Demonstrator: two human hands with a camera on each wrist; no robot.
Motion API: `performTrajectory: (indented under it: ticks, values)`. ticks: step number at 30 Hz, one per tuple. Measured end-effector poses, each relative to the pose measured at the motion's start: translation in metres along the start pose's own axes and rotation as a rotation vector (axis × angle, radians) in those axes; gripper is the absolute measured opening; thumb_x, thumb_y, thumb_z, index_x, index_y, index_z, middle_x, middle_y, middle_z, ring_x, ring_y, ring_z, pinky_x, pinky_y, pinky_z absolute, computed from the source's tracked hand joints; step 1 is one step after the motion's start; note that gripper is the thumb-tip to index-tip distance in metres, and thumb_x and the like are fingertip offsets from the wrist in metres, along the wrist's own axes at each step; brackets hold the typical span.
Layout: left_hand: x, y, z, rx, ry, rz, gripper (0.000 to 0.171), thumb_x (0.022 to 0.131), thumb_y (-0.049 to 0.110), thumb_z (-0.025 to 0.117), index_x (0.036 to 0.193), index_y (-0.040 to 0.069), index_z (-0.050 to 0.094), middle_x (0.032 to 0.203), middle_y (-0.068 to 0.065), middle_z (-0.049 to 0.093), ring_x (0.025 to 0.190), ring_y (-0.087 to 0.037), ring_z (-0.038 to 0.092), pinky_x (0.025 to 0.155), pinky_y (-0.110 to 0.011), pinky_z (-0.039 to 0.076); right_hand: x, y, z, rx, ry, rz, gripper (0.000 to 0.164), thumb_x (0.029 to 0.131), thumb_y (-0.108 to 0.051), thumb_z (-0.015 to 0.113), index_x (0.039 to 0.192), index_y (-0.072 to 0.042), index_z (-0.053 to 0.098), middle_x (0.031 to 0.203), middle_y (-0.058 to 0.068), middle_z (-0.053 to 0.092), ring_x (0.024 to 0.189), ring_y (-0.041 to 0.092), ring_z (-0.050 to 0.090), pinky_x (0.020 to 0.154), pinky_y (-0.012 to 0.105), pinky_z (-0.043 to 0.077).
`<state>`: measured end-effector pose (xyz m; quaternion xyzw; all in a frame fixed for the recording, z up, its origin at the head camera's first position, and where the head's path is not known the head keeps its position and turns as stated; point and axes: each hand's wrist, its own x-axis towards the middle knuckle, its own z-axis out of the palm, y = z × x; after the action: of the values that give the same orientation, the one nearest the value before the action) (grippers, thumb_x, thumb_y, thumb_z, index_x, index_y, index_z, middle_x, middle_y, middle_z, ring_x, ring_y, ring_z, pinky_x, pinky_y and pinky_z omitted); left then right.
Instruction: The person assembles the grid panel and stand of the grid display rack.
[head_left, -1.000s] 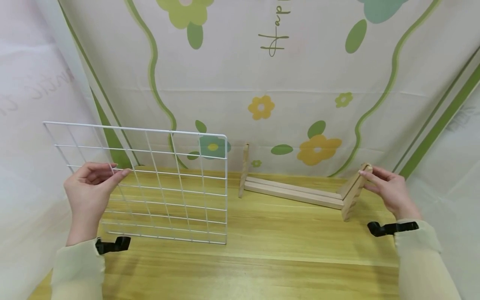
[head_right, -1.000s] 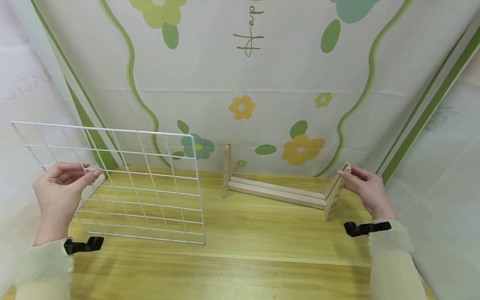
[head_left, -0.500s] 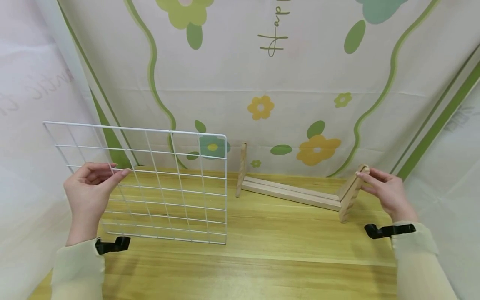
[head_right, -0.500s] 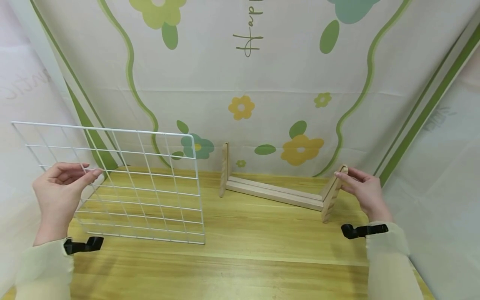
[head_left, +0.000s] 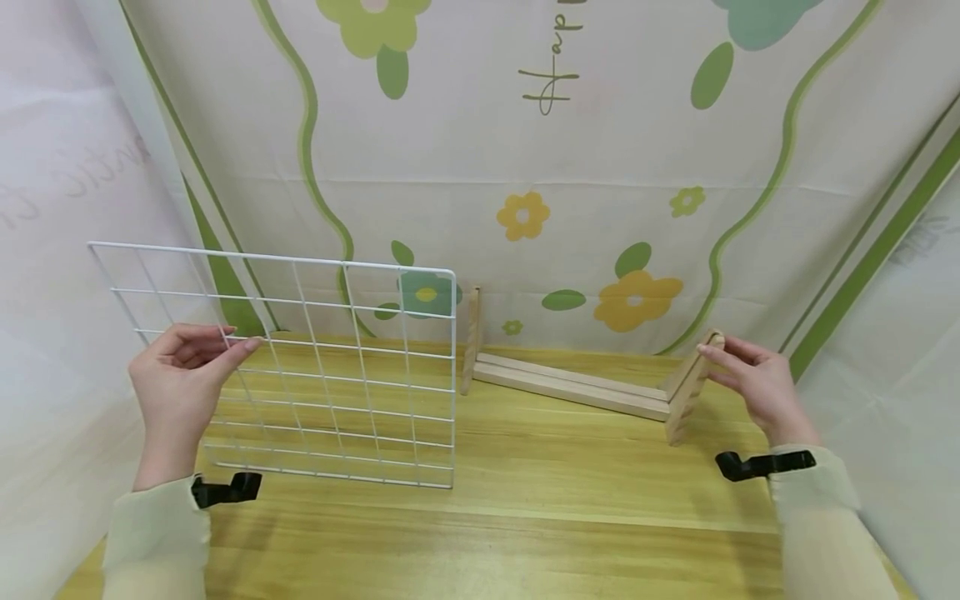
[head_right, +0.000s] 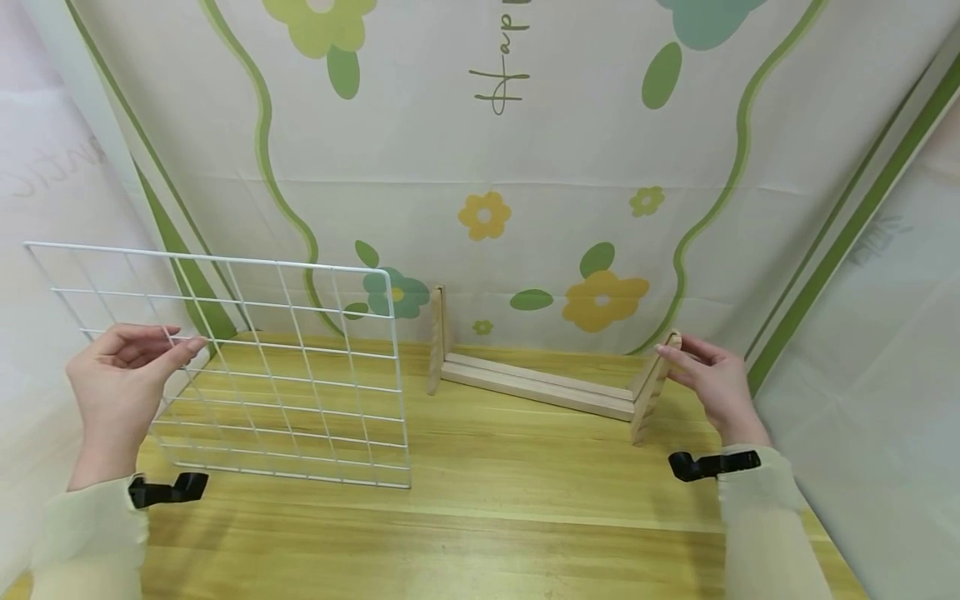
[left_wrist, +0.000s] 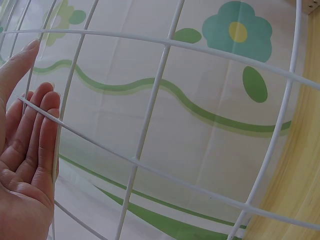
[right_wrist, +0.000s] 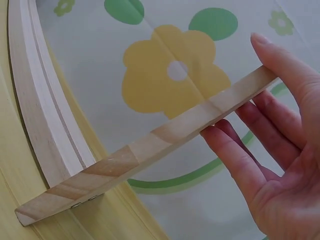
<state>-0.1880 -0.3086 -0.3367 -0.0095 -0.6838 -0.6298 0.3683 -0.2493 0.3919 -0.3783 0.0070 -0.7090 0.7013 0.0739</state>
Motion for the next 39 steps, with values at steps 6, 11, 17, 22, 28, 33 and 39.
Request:
performTrajectory:
  ticks: [6, 11, 17, 22, 28, 33, 39]
  values:
    - [0.0, 0.0, 0.0, 0.003, 0.0, 0.007, 0.029, 0.073, -0.012, 0.087, 0.094, -0.014, 0.066, 0.086, -0.005, 0.074, 0.069, -0.011, 0.069, 0.065, -0.013, 0.055, -0.002, -0.001, 0.009, 0.008, 0.018, 0.016, 0.069, 0.093, -0.015, 0.078, 0.148, 0.006, 0.043, 0.112, -0.01, 0.066, 0.093, 0.004, 0.07, 0.08, 0.026, 0.058]
    - [0.0, 0.0, 0.001, -0.005, 0.002, -0.001, 0.029, 0.073, -0.012, 0.087, 0.094, -0.014, 0.066, 0.086, -0.005, 0.074, 0.069, -0.011, 0.069, 0.065, -0.013, 0.055, -0.003, 0.001, 0.014, 0.006, 0.024, 0.007, 0.046, 0.092, -0.014, 0.079, 0.135, -0.01, 0.064, 0.115, -0.008, 0.066, 0.094, 0.004, 0.07, 0.081, 0.027, 0.058]
    - [0.0, 0.0, 0.001, 0.001, 0.001, -0.004, 0.03, 0.073, -0.012, 0.087, 0.094, -0.014, 0.066, 0.087, -0.005, 0.074, 0.069, -0.011, 0.069, 0.064, -0.013, 0.055, -0.005, 0.003, 0.017, -0.031, 0.023, 0.007, 0.071, 0.092, -0.016, 0.079, 0.15, 0.005, 0.042, 0.116, -0.011, 0.063, 0.095, 0.002, 0.069, 0.081, 0.026, 0.057]
    - [0.0, 0.0, 0.001, 0.025, 0.002, -0.001, 0.03, 0.074, -0.011, 0.087, 0.094, -0.013, 0.066, 0.085, -0.004, 0.074, 0.07, -0.01, 0.069, 0.064, -0.013, 0.055, -0.007, 0.004, 0.02, -0.048, 0.018, 0.001, 0.077, 0.093, -0.018, 0.079, 0.151, 0.01, 0.036, 0.117, -0.013, 0.062, 0.095, 0.002, 0.069, 0.082, 0.027, 0.057]
    - [-0.001, 0.0, 0.0, 0.03, 0.003, 0.005, 0.03, 0.074, -0.012, 0.087, 0.095, -0.015, 0.066, 0.086, -0.004, 0.074, 0.07, -0.01, 0.069, 0.065, -0.013, 0.055, -0.008, 0.006, 0.025, 0.0, 0.009, -0.026, 0.069, 0.093, -0.012, 0.077, 0.149, 0.007, 0.041, 0.115, -0.009, 0.065, 0.095, 0.004, 0.07, 0.081, 0.027, 0.058]
    - [-0.001, -0.001, 0.0, 0.024, 0.003, 0.011, 0.03, 0.074, -0.012, 0.086, 0.095, -0.015, 0.066, 0.088, -0.006, 0.074, 0.07, -0.01, 0.069, 0.066, -0.013, 0.055, -0.009, 0.007, 0.031, -0.007, 0.002, -0.033, 0.067, 0.094, -0.011, 0.076, 0.149, 0.008, 0.042, 0.114, -0.008, 0.066, 0.094, 0.005, 0.07, 0.078, 0.025, 0.058]
    - [0.0, -0.001, 0.001, 0.022, 0.007, 0.011, 0.03, 0.073, -0.012, 0.087, 0.095, -0.015, 0.066, 0.088, -0.007, 0.074, 0.071, -0.01, 0.069, 0.066, -0.013, 0.055, -0.014, 0.003, 0.044, -0.079, -0.016, -0.033, 0.072, 0.095, -0.017, 0.076, 0.15, 0.012, 0.038, 0.12, -0.009, 0.059, 0.096, 0.004, 0.069, 0.081, 0.026, 0.058]
